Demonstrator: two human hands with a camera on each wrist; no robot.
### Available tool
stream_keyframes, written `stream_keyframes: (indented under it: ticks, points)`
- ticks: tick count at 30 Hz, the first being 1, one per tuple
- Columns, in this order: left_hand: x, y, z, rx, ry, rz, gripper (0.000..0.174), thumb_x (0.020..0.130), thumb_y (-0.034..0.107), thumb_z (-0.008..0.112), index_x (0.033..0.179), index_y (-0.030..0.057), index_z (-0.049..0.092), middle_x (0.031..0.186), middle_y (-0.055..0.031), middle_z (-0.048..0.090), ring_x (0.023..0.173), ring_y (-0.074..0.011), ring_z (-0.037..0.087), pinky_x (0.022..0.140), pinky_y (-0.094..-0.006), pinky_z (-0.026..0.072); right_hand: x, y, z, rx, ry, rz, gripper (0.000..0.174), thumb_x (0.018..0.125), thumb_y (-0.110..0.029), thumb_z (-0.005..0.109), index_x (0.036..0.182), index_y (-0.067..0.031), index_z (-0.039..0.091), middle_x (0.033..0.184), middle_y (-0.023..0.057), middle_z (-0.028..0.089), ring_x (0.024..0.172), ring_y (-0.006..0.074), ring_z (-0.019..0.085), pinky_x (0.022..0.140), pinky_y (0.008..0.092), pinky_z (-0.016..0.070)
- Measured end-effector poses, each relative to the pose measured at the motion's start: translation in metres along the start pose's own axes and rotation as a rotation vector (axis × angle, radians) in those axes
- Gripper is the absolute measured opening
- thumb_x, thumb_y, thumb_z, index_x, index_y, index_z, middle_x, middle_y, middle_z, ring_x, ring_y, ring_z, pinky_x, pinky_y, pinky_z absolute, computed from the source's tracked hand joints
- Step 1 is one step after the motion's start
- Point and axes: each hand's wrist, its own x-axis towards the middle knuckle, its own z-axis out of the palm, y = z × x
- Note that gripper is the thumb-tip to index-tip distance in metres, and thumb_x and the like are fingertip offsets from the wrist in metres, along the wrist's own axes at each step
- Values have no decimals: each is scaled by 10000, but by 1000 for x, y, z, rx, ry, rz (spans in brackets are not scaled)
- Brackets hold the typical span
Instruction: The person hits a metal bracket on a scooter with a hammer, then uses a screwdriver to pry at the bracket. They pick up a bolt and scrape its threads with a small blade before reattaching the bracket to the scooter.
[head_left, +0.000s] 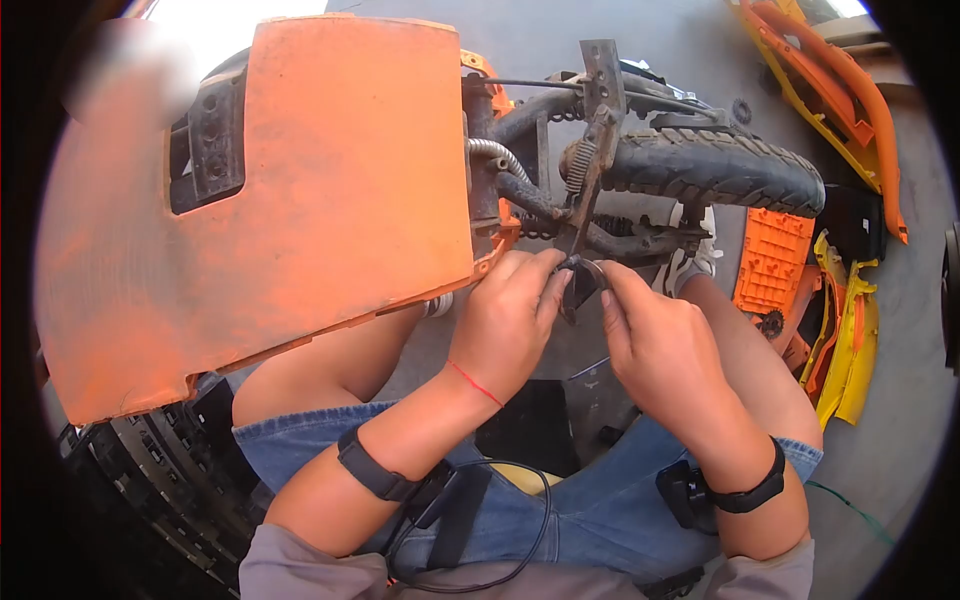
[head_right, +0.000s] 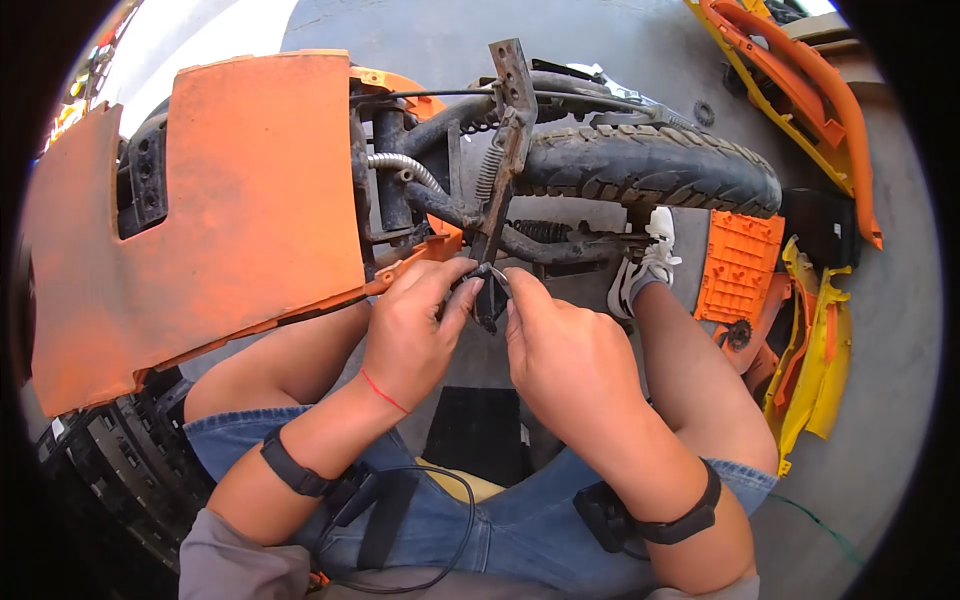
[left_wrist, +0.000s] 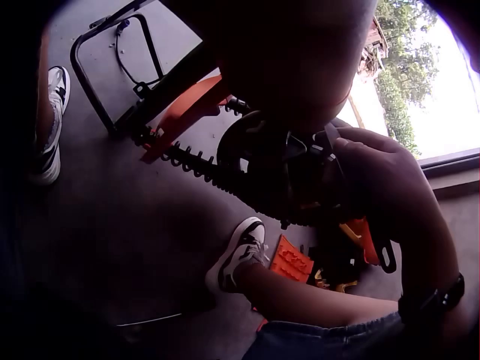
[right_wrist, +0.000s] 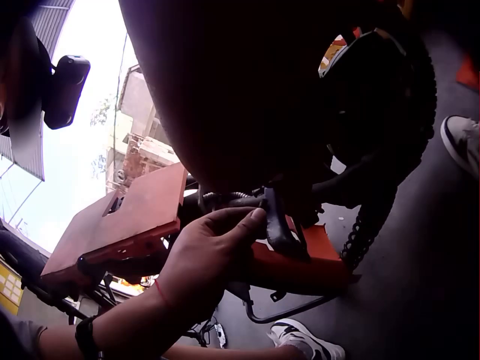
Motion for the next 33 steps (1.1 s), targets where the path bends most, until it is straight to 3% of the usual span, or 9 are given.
stream_keyframes:
  ticks: [6,13,15,16,18,31,33]
  points:
    - [5,-1,0,13,-12,58,151,843,20,672,983,-27,637,810,-122,582,648,-234,571,592,-333,460,0,4,14,-101,-2,-52,408,825,-95,616,1221,-4,582,695,157,645,576,329,644,513,411,515]
    - [6,1,1,-3,-32,-9,165,824,11,677,979,-24,634,793,-91,551,581,-158,525,530,-296,433,2,-3,10,-145,-44,-17,453,791,-88,635,1235,-11,584,715,144,651,587,310,648,522,403,520]
    - [7,3,0,-43,-58,-56,122,839,46,646,942,-14,618,846,-152,574,749,-336,591,662,-396,485,2,-4,9,-165,-52,-19,454,791,-86,635,1235,-11,583,712,145,650,581,313,644,525,406,519]
    - [7,2,1,-44,-58,-57,122,839,46,646,942,-14,618,846,-152,574,749,-336,591,662,-396,485,2,-4,8,-165,-54,-20,454,791,-86,635,1235,-11,583,712,145,650,581,313,644,525,406,519]
    - [7,0,3,-41,-22,-10,143,821,13,675,951,-17,626,796,-89,551,570,-160,519,528,-291,435,3,-4,7,-155,-61,-21,442,798,-78,627,1230,1,581,710,151,648,583,318,644,521,409,515]
    - [8,2,8,-55,-35,-38,119,806,3,671,904,-9,605,775,-95,542,588,-180,515,549,-307,432,3,-6,3,-147,-60,-42,429,793,-66,629,1206,43,584,697,169,641,584,332,643,523,411,511]
    - [9,2,8,-64,-30,-29,116,804,5,674,894,-7,601,773,-99,542,580,-193,508,546,-311,428,3,-9,1,-113,-92,37,389,823,-17,582,1212,6,587,738,192,634,648,388,622,575,455,495]
